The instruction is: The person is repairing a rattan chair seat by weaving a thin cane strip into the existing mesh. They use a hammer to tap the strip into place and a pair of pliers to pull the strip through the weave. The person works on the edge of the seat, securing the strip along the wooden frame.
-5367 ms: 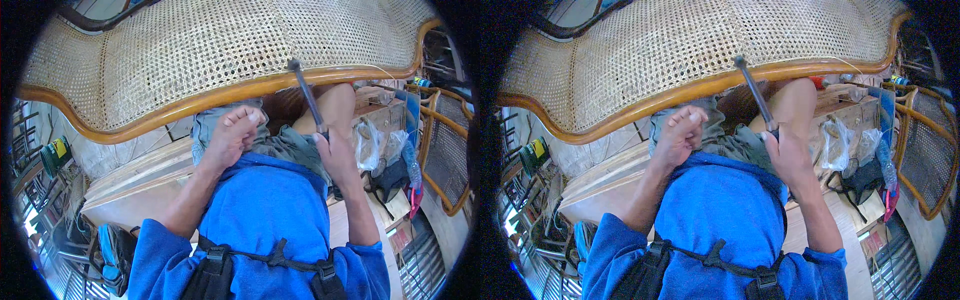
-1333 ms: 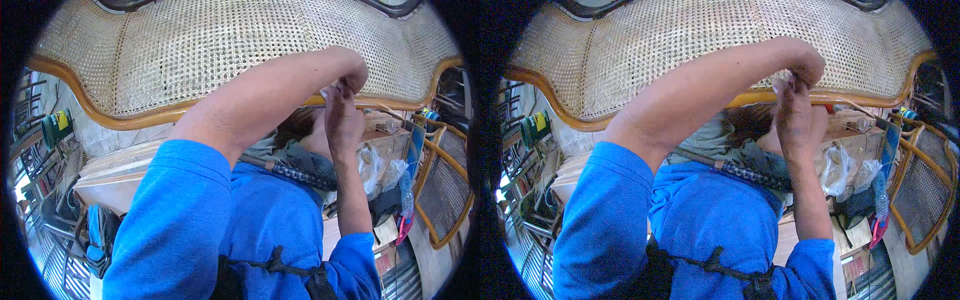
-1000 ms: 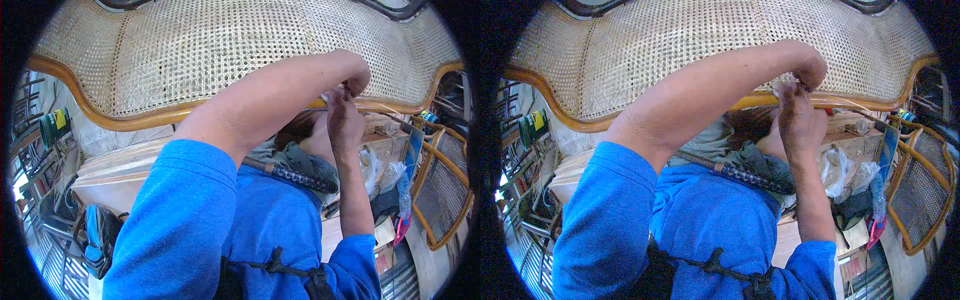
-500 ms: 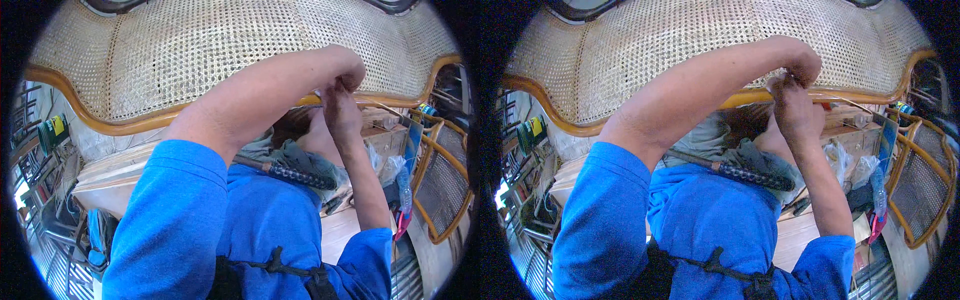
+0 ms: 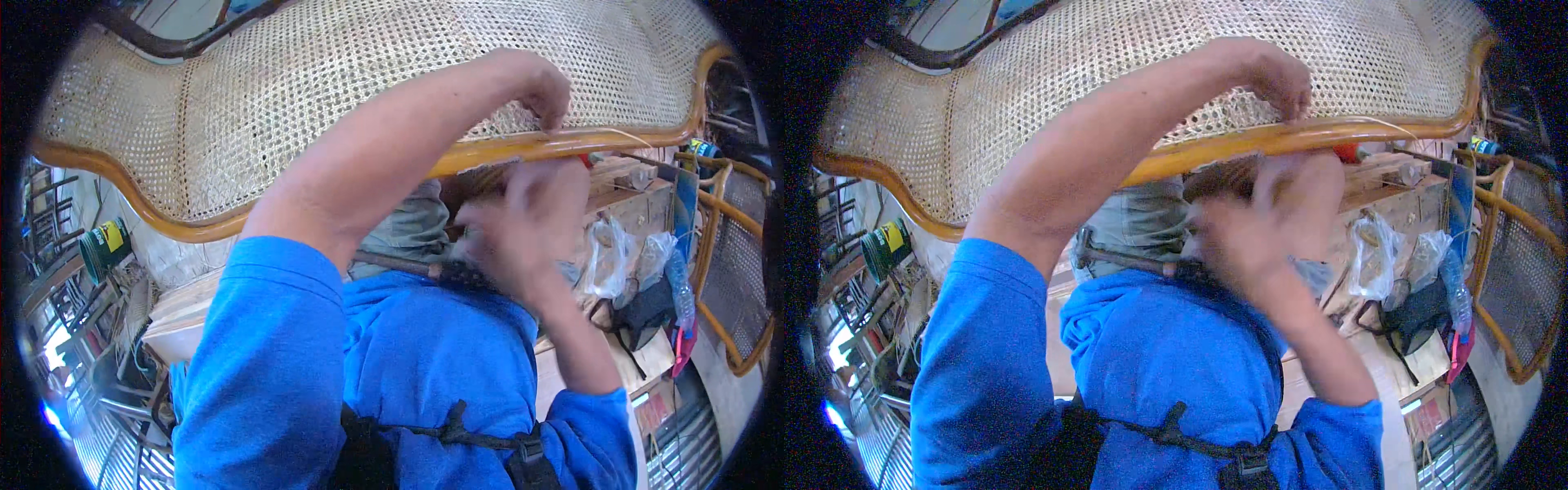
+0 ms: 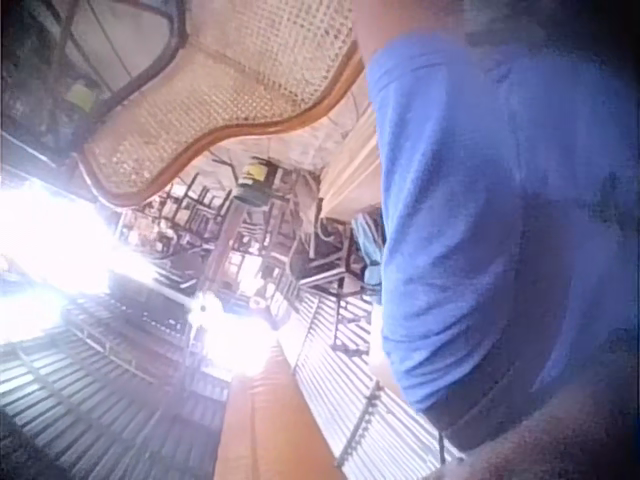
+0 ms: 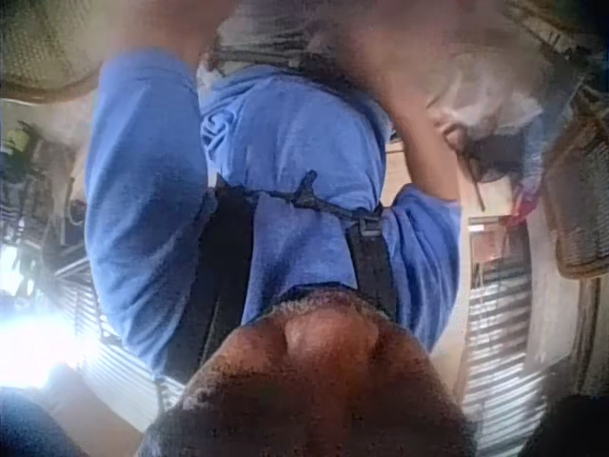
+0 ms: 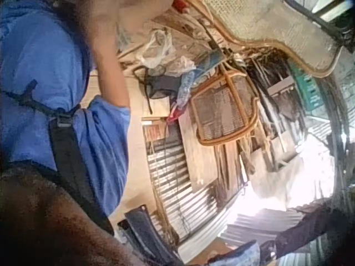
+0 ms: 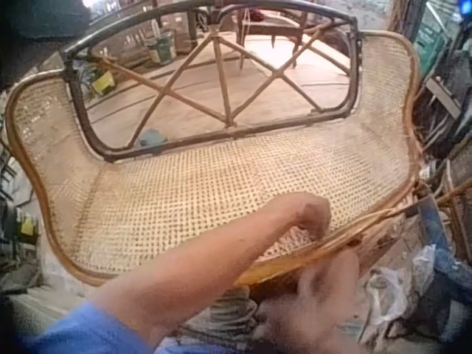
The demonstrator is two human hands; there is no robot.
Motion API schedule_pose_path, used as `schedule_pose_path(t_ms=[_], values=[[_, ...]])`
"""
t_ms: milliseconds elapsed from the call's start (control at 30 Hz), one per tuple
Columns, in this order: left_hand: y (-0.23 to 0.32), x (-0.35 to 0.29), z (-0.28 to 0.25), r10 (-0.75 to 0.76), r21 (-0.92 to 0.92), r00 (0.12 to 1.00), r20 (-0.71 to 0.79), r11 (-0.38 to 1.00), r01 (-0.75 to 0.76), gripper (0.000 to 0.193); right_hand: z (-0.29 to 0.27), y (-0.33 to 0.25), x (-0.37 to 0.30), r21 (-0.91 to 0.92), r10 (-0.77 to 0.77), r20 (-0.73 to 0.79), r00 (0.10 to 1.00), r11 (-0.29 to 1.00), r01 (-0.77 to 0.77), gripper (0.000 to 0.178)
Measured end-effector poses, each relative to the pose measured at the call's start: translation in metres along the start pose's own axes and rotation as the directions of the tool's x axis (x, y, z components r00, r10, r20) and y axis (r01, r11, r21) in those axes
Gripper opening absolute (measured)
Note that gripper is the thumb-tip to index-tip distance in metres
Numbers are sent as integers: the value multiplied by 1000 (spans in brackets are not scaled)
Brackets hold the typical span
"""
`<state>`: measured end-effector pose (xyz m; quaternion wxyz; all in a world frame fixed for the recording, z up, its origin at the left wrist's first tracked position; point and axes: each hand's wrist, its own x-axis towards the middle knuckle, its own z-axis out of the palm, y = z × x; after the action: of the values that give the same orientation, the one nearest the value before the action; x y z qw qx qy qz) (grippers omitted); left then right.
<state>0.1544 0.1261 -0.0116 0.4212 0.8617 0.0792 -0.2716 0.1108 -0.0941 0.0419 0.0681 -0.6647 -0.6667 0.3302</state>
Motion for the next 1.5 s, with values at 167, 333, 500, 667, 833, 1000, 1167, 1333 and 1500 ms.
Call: schedule_pose_path(t_ms=[167, 333, 500, 667, 833, 1000, 1167, 1333, 1500], values=[[3, -3, -4, 2, 28, 999, 42, 1000, -4, 46, 4, -19, -47, 329, 28, 240, 970, 938, -108, 40], [-8, -9, 3, 76, -161, 996, -56, 983, -84, 22, -47, 4, -82, 386, 85, 139, 987, 913, -133, 34], [-13, -9, 7, 193, -192, 978, -79, 960, -205, 22, -51, 33, -82, 358, 520, 116, 846, 773, -524, 31], [-13, -9, 7, 162, -254, 984, -70, 951, -174, 21, -45, 39, -68, 351, 496, 59, 866, 802, -483, 31], [-15, -8, 7, 159, -288, 987, -38, 944, -163, 20, -45, 34, -62, 244, 403, -42, 914, 892, -381, 30], [-21, 1, 12, 195, -309, 976, -92, 927, -214, 20, -29, 46, -63, 210, 401, -151, 903, 906, -367, 25], [-25, 3, 10, 162, -374, 987, 2, 915, -149, 20, -37, 42, -61, 273, 420, -93, 903, 883, -382, 26], [-22, 0, 12, 198, -329, 976, -94, 919, -218, 22, -32, 40, -63, 253, 390, -132, 911, 902, -349, 25], [-26, 0, 14, 177, -311, 982, -60, 932, -186, 24, -46, 32, -57, 268, 454, 3, 891, 858, -438, 28]])
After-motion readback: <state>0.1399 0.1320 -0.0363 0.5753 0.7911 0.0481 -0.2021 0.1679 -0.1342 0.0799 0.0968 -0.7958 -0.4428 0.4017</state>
